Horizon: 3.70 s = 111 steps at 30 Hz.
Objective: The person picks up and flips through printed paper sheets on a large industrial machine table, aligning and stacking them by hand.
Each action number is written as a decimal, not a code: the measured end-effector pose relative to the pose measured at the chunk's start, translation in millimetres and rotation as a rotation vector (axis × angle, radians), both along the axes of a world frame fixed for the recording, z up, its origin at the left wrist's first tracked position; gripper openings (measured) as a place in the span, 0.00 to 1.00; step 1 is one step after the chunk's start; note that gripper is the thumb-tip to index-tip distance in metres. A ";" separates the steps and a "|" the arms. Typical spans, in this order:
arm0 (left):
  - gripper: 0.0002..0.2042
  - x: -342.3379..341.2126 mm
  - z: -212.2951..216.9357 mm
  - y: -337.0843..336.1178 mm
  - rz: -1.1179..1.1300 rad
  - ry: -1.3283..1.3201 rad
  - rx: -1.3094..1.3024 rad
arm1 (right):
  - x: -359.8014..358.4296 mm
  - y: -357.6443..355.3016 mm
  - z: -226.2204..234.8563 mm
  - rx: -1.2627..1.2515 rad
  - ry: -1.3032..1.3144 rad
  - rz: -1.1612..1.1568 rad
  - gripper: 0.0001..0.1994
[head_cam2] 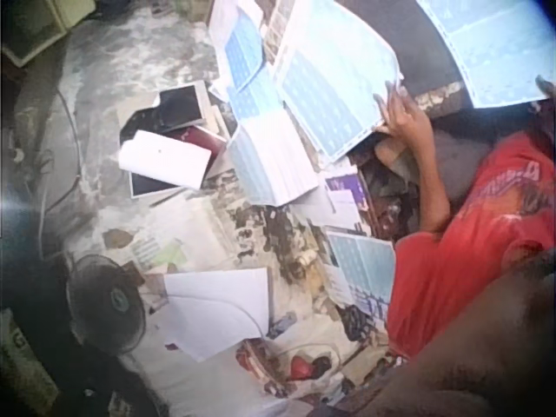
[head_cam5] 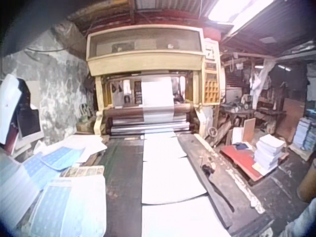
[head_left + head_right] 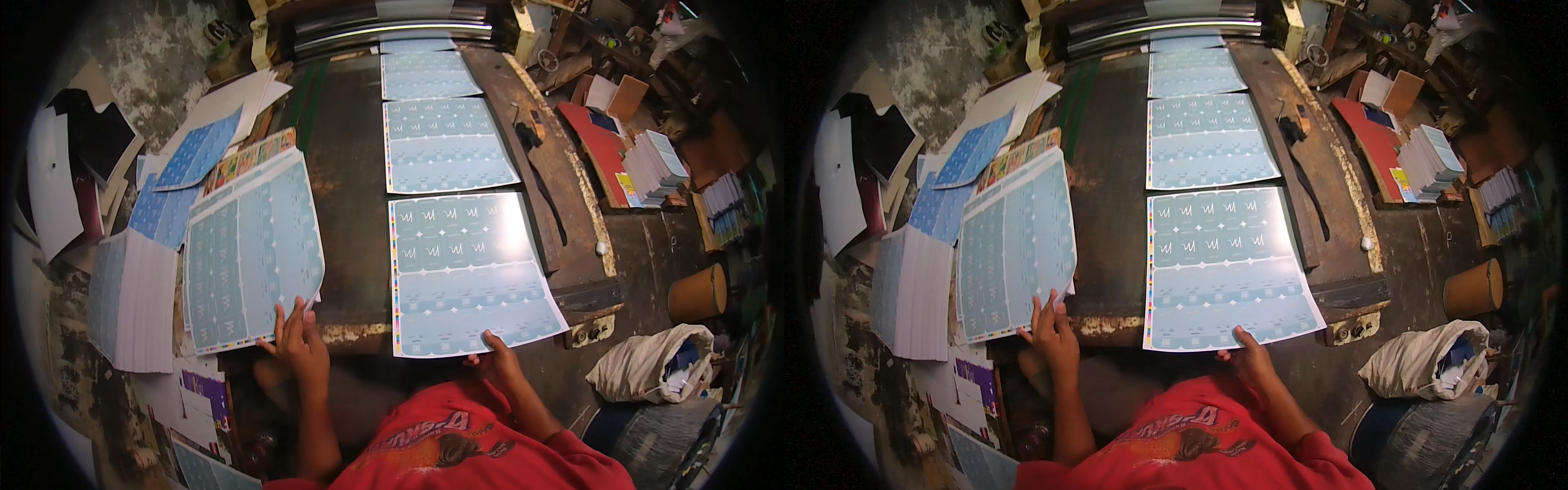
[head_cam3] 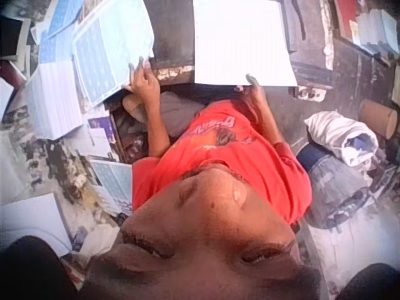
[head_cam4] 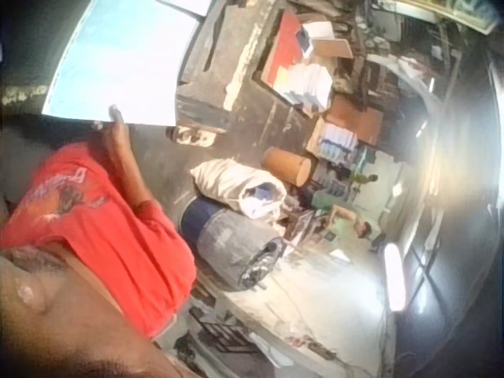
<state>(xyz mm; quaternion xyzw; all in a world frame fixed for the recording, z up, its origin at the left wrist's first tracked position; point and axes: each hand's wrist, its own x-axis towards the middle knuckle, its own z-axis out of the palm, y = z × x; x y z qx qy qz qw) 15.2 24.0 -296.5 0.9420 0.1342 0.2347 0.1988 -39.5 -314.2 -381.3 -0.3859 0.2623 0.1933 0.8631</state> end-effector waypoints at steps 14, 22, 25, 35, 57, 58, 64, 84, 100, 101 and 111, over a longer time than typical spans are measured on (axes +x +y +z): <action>0.14 -11.9 26.4 -5.6 -0.103 -0.157 -0.471 | 55.4 14.1 -12.3 -0.049 -0.082 -0.222 0.19; 0.13 -25.5 60.2 -40.7 -0.613 0.005 -0.538 | 43.3 14.4 17.3 0.133 -0.214 -0.008 0.31; 0.11 -21.4 60.3 -45.6 -0.781 0.095 -0.596 | 35.5 10.2 26.2 0.155 -0.306 0.123 0.29; 0.17 -15.7 23.0 -51.6 -0.952 0.330 -1.060 | -33.8 -20.3 -10.5 0.349 -0.044 0.306 0.34; 0.15 -36.5 89.8 -53.8 -1.106 0.426 -1.089 | -47.6 11.7 -14.1 0.143 0.004 0.120 0.28; 0.16 -36.4 90.0 -53.4 -1.107 0.425 -1.096 | -47.7 11.1 -14.0 0.138 0.002 0.119 0.28; 0.17 -34.1 84.5 -51.9 -1.106 0.363 -1.135 | -35.8 9.2 -18.5 0.145 -0.023 0.098 0.26; 0.21 -0.1 23.6 -64.3 -0.866 0.336 -1.346 | -19.1 10.8 18.8 -0.017 -0.279 0.193 0.22; 0.21 -9.7 62.7 -59.5 -0.943 0.344 -1.232 | -32.5 11.0 -26.1 -0.028 -0.063 0.286 0.24; 0.21 -12.1 65.1 -58.3 -0.948 0.364 -1.238 | -37.2 12.3 -24.8 -0.014 -0.053 0.269 0.24; 0.22 -24.6 82.2 -52.4 -0.992 0.388 -1.315 | -56.4 18.7 -16.3 0.044 0.003 0.167 0.25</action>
